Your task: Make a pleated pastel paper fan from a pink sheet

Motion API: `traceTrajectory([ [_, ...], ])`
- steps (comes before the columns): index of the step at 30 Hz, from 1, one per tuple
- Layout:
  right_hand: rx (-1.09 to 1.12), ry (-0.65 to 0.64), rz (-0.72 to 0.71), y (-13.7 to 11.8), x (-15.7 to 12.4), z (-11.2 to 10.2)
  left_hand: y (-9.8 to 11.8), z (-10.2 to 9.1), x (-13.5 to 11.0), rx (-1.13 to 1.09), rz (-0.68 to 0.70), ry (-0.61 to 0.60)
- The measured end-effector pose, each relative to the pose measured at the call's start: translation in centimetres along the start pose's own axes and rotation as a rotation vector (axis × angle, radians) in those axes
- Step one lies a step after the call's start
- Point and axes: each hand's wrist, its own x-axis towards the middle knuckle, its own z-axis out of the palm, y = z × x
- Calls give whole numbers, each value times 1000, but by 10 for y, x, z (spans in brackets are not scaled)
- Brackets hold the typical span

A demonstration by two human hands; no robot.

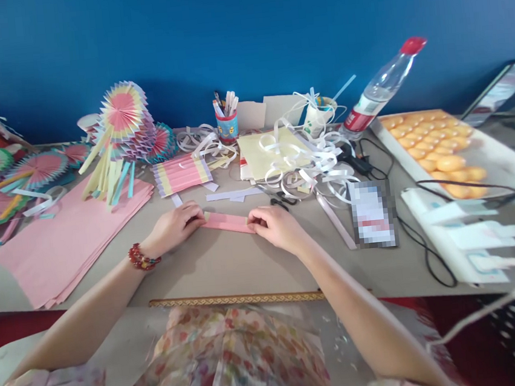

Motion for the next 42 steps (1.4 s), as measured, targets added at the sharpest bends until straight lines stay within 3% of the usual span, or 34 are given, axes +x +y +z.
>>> traceTrajectory([
  [10,47,1,43,1,0,-1,0,0,0,18,12,-4],
  [21,31,7,-51,2,0,0,0,-2,1,17,22,-15],
  [42,26,-30,6,4,2,0,2,-3,0,28,22,-6],
])
